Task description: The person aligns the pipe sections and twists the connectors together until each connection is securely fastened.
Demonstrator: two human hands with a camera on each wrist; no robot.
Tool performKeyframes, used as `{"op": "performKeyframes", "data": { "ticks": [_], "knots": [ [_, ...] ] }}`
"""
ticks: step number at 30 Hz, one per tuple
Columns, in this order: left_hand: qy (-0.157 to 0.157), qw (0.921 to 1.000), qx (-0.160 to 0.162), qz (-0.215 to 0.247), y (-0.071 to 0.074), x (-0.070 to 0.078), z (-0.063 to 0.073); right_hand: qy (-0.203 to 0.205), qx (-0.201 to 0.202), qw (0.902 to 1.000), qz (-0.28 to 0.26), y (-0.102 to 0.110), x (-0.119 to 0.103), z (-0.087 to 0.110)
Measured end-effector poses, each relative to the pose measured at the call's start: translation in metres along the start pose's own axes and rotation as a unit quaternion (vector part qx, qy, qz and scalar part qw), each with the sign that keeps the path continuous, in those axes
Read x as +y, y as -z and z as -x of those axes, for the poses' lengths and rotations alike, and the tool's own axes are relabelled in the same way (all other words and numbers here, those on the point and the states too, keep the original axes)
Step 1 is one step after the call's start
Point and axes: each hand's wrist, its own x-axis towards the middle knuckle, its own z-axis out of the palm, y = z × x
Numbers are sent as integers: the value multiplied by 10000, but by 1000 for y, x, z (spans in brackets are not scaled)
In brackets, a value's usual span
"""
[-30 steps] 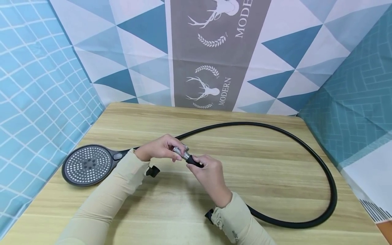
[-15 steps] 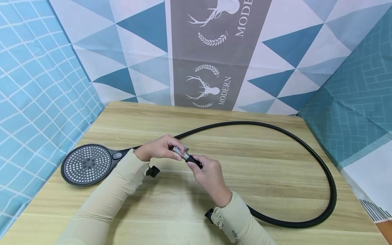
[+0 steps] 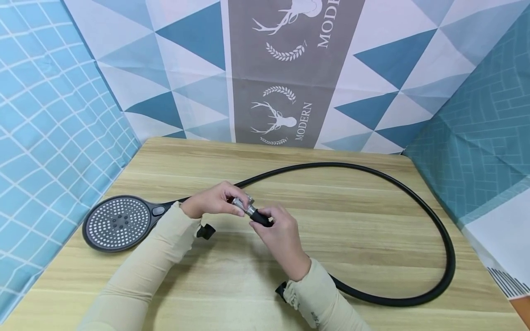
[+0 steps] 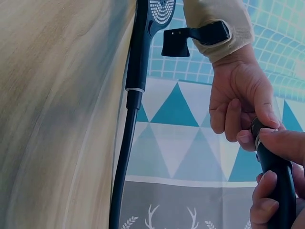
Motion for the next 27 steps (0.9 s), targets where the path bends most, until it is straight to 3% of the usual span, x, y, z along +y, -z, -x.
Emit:
{"op": "performKeyframes", "data": {
  "ticks": [9,19,27],
  "knots": [
    [-171,9998,-87,83,1,-2,1,299,84,9995,16,1,1,-2],
    [-266,9991,-329,104,0,-5,0,-25,-237,9994,-266,5,-2,-1],
    [-359,9988,-317,48,0,-7,0,-365,-430,9984,58,5,-5,-2]
  ]
}}
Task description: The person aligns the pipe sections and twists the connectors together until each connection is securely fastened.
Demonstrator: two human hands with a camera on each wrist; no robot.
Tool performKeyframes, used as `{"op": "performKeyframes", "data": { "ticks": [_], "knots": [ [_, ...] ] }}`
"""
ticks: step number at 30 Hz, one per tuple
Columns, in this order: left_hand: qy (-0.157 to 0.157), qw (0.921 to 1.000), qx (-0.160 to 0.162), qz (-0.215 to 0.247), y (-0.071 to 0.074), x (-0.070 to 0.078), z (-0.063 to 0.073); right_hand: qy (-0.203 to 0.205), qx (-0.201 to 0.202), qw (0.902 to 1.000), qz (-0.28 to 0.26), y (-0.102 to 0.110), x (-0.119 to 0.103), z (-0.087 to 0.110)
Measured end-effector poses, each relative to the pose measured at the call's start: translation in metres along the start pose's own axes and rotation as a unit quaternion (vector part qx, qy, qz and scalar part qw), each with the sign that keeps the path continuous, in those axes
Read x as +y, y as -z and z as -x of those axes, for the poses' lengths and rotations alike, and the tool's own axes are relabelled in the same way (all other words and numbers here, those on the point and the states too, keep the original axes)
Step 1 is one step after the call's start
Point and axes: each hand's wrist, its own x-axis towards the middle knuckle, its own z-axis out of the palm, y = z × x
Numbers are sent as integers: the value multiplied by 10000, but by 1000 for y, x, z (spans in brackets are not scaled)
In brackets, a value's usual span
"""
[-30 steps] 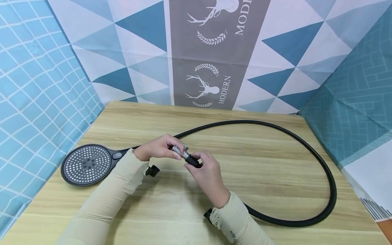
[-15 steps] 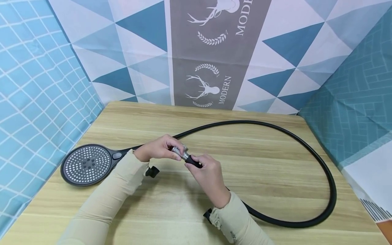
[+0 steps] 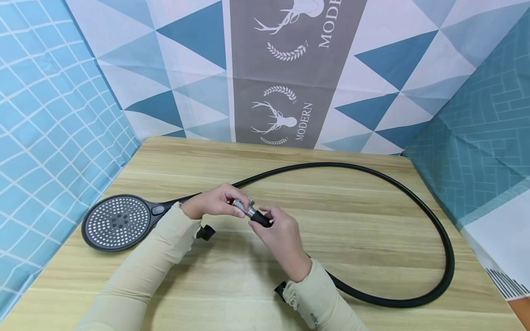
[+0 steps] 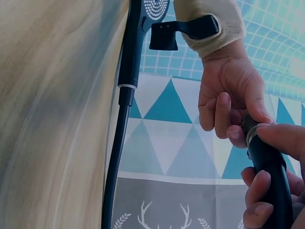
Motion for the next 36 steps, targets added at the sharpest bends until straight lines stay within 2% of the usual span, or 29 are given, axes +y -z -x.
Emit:
{"op": "performKeyframes", "data": {
  "ticks": [5,13,21,36],
  "knots": [
    [-13,10000,19,23,0,0,1,-129,-4,9997,195,-3,-1,1],
    [52,9999,68,53,1,0,2,232,354,9990,159,-6,2,1],
    [91,9999,82,-11,1,4,0,433,436,9981,92,-4,2,-1],
    [172,9998,122,-35,3,5,3,376,261,9989,-58,-3,2,-5]
  ]
}}
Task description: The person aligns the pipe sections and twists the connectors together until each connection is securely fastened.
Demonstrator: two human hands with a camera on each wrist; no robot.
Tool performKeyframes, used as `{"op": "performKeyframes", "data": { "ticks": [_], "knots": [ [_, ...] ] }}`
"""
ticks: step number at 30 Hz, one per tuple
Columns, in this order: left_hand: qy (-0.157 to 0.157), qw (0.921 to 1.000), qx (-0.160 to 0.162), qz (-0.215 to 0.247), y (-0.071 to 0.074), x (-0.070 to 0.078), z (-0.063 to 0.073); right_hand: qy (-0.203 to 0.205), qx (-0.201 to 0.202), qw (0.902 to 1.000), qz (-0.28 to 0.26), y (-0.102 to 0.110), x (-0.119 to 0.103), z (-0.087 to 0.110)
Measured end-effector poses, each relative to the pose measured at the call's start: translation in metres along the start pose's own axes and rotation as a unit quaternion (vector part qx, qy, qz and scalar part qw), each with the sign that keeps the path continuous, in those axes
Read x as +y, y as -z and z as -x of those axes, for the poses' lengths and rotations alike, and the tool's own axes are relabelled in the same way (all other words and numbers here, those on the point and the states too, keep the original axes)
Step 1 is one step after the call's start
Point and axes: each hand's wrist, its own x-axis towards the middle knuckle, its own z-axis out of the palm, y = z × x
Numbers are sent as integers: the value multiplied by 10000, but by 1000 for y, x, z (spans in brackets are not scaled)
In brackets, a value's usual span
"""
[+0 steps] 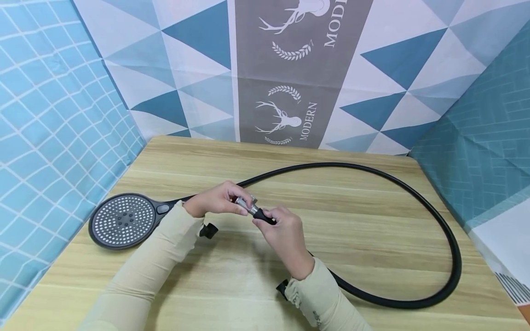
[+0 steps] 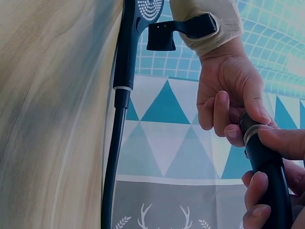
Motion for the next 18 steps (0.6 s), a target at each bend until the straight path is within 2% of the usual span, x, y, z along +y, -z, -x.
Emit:
{"op": "performKeyframes", "data": {
  "ticks": [5,12,18],
  "knots": [
    [70,10000,67,-16,0,2,0,46,-35,10000,-50,-1,0,0],
    [62,10000,74,16,-2,4,2,563,-17,9983,160,-1,-1,2],
    [37,10000,63,34,-1,4,3,247,-35,9997,57,-2,-4,2]
  ]
}}
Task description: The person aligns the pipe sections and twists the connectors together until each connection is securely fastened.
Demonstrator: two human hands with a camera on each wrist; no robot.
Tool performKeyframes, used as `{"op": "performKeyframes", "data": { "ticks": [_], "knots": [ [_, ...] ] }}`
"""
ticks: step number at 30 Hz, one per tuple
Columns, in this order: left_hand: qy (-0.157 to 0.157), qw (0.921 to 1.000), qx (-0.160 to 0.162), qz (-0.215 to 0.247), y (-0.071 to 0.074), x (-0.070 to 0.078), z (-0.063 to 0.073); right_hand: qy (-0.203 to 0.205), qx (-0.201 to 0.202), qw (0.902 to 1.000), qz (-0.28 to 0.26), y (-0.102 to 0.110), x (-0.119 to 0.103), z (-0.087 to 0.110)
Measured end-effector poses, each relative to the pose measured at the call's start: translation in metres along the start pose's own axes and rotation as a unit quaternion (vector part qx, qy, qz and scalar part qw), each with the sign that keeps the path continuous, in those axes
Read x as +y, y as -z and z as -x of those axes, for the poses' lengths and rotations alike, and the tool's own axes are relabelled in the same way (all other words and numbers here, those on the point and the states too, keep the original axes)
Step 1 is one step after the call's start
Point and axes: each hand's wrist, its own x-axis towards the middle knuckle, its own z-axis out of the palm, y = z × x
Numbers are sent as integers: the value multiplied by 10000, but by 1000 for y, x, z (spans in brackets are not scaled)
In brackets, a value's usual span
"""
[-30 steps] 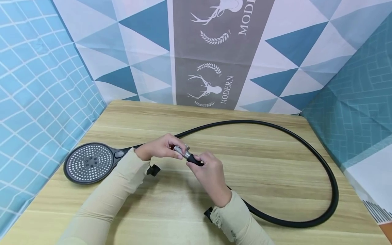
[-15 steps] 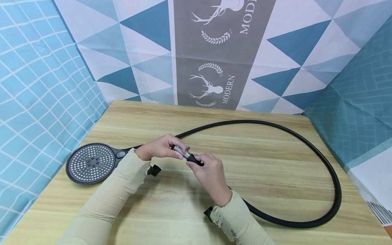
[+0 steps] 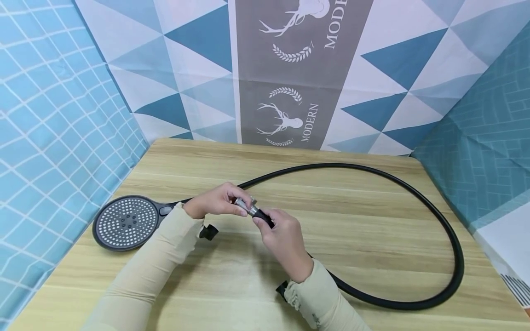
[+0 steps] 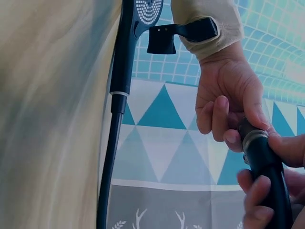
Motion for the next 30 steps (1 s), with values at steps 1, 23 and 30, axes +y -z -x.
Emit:
{"op": "performKeyframes", "data": {
  "ticks": [1,23,30],
  "knots": [
    [-28,10000,-15,3,0,0,0,-74,17,10000,1,1,0,0],
    [-188,9998,-103,37,-2,0,1,896,419,9951,-84,0,3,1],
    [-149,9998,-115,-20,-2,0,1,858,377,9955,-142,1,4,1]
  ]
}}
